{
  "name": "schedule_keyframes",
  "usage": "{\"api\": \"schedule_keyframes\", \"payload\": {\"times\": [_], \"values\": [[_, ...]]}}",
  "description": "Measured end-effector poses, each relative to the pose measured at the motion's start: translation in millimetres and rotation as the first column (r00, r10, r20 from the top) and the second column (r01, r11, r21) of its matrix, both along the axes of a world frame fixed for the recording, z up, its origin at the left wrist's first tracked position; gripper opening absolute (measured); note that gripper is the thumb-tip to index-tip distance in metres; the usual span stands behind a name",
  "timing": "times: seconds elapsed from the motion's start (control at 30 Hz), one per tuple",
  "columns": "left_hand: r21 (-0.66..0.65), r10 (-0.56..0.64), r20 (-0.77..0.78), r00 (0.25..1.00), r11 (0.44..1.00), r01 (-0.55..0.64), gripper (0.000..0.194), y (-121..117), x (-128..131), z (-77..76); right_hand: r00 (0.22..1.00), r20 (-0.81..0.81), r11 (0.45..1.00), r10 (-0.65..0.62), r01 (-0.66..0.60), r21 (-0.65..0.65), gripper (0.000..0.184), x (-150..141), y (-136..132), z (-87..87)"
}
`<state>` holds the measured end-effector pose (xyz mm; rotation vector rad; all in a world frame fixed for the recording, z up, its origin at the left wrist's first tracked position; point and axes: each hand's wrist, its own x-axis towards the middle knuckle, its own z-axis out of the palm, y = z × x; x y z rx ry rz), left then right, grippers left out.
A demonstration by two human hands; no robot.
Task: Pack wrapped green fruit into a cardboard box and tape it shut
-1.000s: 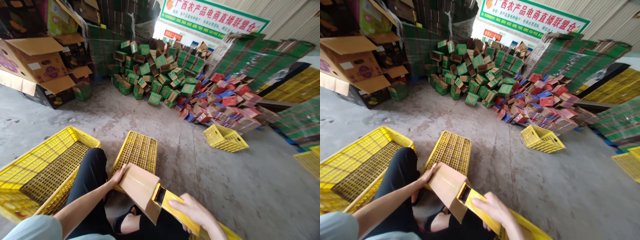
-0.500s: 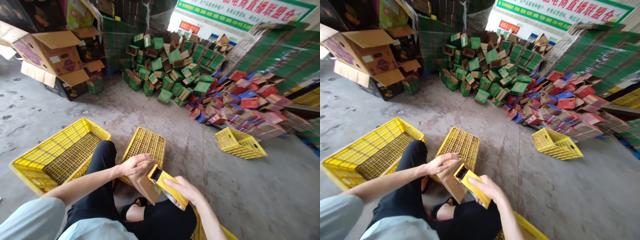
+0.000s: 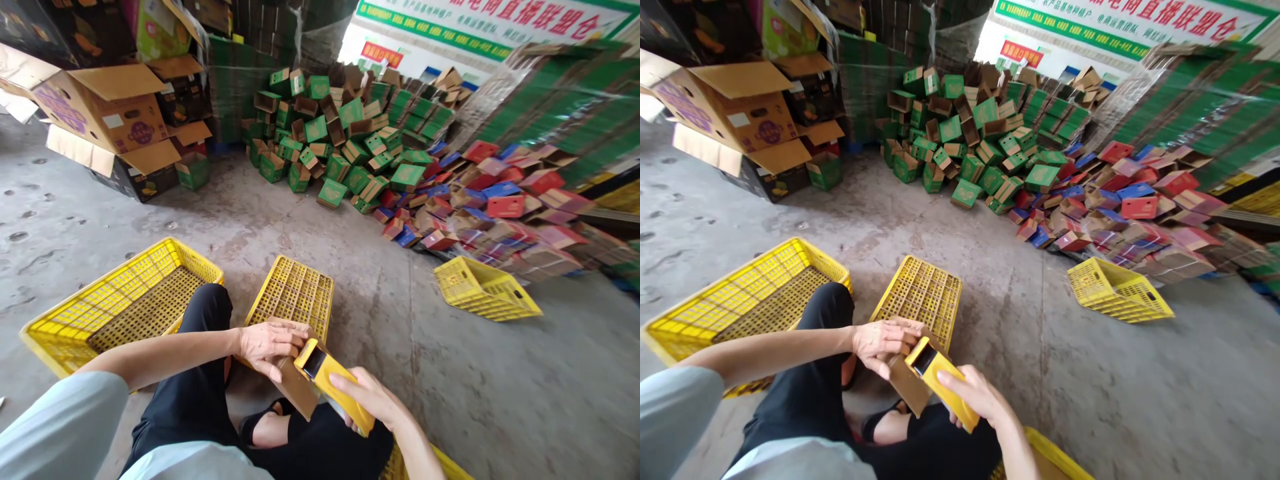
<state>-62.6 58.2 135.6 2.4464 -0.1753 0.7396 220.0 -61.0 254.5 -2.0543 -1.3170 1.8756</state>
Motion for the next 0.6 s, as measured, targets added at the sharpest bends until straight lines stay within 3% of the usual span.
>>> {"api": "schedule_keyframes", "payload": {"times": [0.1,0.3,0.6], "values": [[0.041,-0.036,-0.048,0.998,0.998,0.038,0.082,-3,11,-10.4,0.998,0.022,0.999,-0.051,0.051,0.012,0.063,9,-14,-2.3],[0.057,0.006,-0.045,0.999,0.998,-0.004,0.089,-1,22,-28.6,0.997,0.007,0.997,-0.075,0.075,0.002,0.068,8,-26,-6.4],[0.161,0.062,-0.074,0.995,0.986,-0.050,0.089,2,23,-39.5,0.993,-0.068,0.996,-0.091,0.091,-0.005,0.060,13,-33,12.8]]}}
